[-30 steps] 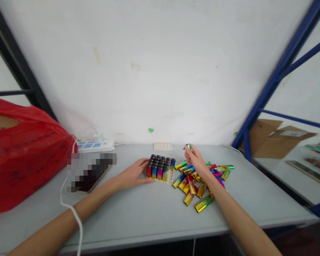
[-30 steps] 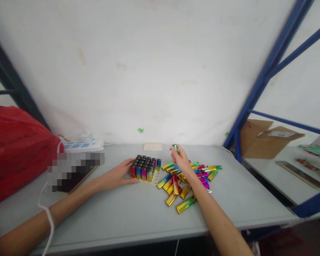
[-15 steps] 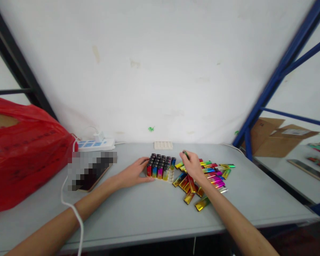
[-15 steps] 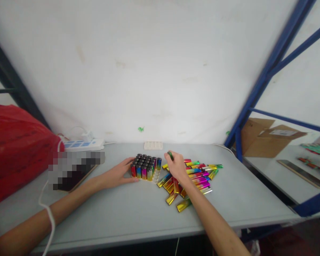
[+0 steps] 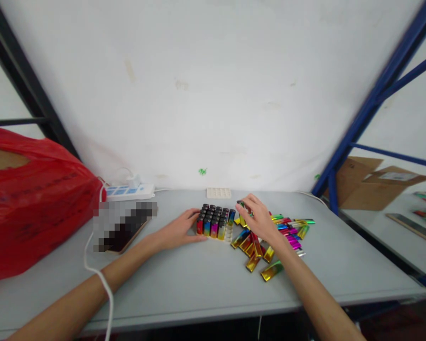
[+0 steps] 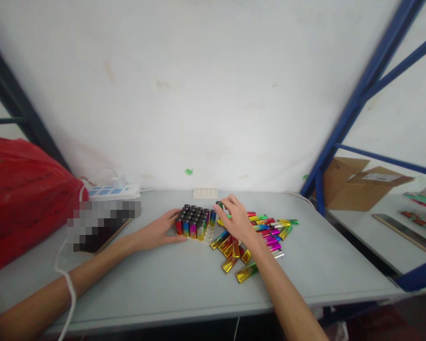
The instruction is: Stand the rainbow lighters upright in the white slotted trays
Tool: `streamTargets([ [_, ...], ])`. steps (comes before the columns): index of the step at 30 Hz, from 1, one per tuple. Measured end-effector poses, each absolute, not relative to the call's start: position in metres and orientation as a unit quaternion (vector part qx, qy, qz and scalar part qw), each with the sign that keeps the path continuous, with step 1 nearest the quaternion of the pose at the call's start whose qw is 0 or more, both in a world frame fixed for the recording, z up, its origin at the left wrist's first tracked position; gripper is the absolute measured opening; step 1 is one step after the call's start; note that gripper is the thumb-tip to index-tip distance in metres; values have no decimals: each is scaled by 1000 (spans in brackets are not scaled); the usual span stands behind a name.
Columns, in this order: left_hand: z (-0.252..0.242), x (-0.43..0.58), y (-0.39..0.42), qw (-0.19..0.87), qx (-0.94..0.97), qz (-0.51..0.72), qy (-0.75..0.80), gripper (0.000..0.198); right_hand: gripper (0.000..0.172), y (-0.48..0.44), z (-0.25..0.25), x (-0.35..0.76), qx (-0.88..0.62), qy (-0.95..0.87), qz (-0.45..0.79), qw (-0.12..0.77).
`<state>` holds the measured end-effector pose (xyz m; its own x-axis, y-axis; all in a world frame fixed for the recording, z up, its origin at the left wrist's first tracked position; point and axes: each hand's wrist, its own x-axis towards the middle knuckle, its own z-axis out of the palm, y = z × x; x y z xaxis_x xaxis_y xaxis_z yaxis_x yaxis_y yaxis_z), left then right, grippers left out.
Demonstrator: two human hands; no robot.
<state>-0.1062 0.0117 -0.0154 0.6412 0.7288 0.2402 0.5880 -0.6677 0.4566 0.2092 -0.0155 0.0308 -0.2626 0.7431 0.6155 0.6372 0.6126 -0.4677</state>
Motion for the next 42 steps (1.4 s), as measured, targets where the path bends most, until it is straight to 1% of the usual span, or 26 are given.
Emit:
streamTargets([
  [2, -15, -106, 12, 174, 890, 202, 371, 77, 46, -16, 30, 210, -449, -797, 66, 399],
  [4, -15, -106, 11, 177, 889, 202, 370, 76, 44, -16, 29, 211, -458, -799, 85, 381],
  [8, -15, -107, 12, 181, 888, 211, 366, 74, 31, -13, 23, 213, -446, -815, 118, 351],
  [12, -15, -106, 12, 184, 887, 210, 369, 73, 19, -11, 18, 213, -452, -837, 121, 283],
  [17, -15, -106, 11, 183, 888, 204, 370, 76, 17, -10, 16, 210, -463, -840, 118, 257],
  [19, -14, -106, 11, 181, 889, 207, 367, 75, 22, -11, 18, 211, -462, -841, 116, 255],
  [21, -14, -106, 11, 182, 889, 211, 363, 74, 36, -11, 20, 213, -466, -841, 96, 258],
  [23, -13, -106, 11, 184, 889, 212, 363, 74, 45, -10, 21, 217, -475, -836, 70, 266],
  [25, -13, -106, 10, 186, 887, 210, 367, 76, 46, -5, 20, 224, -486, -828, 43, 277],
  [28, -12, -105, 10, 187, 885, 204, 375, 79, 34, 6, 10, 236, -495, -822, 11, 282],
  [30, -12, -105, 10, 187, 885, 202, 376, 80, 27, 12, 1, 244, -485, -836, 24, 257],
  [34, -10, -105, 9, 182, 885, 198, 381, 79, 25, 16, -8, 252, -467, -862, 82, 179],
  [38, -8, -103, 8, 182, 885, 180, 390, 80, 25, 18, -6, 255, -489, -852, 75, 174],
  [42, -8, -104, 9, 179, 886, 193, 383, 78, 19, 22, -10, 255, -517, -838, 33, 169],
])
